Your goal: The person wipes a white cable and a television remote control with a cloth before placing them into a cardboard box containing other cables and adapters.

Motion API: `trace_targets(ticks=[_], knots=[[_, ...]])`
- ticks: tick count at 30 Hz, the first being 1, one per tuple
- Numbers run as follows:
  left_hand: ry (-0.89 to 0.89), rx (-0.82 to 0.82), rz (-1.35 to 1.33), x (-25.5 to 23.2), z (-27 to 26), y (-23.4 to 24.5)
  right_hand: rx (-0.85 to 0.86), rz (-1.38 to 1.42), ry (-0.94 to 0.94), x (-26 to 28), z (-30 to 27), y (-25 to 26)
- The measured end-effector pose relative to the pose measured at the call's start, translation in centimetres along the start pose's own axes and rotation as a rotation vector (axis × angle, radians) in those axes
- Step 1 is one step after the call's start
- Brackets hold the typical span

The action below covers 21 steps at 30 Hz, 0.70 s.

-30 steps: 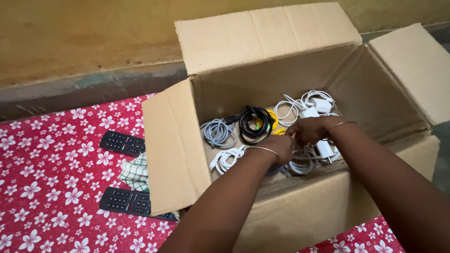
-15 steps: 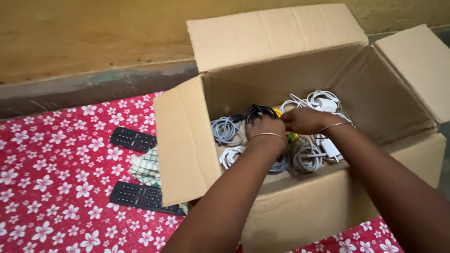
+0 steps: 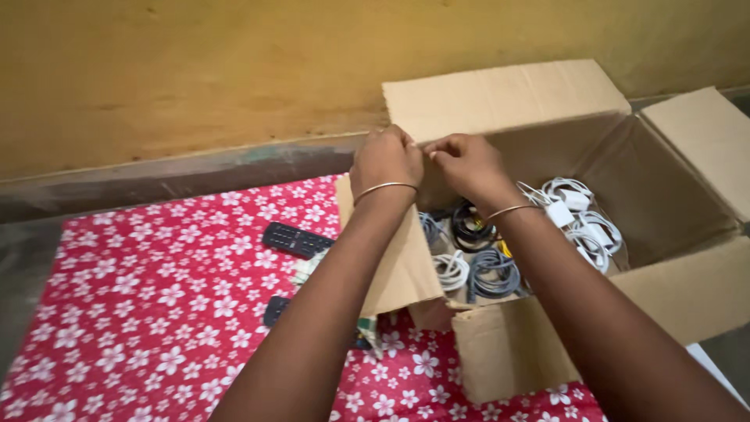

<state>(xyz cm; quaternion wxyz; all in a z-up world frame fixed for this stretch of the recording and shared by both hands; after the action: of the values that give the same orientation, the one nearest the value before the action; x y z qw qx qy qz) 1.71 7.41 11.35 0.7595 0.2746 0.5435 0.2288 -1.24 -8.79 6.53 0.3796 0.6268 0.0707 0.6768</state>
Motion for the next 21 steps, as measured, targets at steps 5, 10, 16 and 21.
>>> trace_targets(ticks=[5, 10, 16, 21], knots=[[-0.007, -0.017, -0.038, 5.3, 1.6, 3.4, 0.031, -0.121, 0.042, 8.0, -0.8, -3.9], [0.071, -0.056, 0.041, 12.9, 2.7, 5.9, 0.029, -0.158, 0.174, 12.2, -2.2, -10.0], [0.267, 0.077, 0.134, 22.1, 0.7, 7.2, 0.153, -0.169, 0.227, 13.5, -5.3, -19.1], [0.295, 0.313, 0.192, 27.0, -1.7, 6.2, 0.274, -0.354, 0.139, 10.5, -6.8, -23.5]])
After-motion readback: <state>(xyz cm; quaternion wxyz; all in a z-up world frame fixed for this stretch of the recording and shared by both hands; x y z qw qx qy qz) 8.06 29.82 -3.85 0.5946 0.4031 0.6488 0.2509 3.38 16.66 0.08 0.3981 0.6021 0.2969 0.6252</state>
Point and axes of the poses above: each hand's wrist, its own z-axis towards the middle knuckle, its own y-axis out of the back of the hand, x = y × z, the point moved 3 cm from there along z, towards the middle knuckle, and after that the axes turned 2 degrees about -z, right-handed, at the moved point
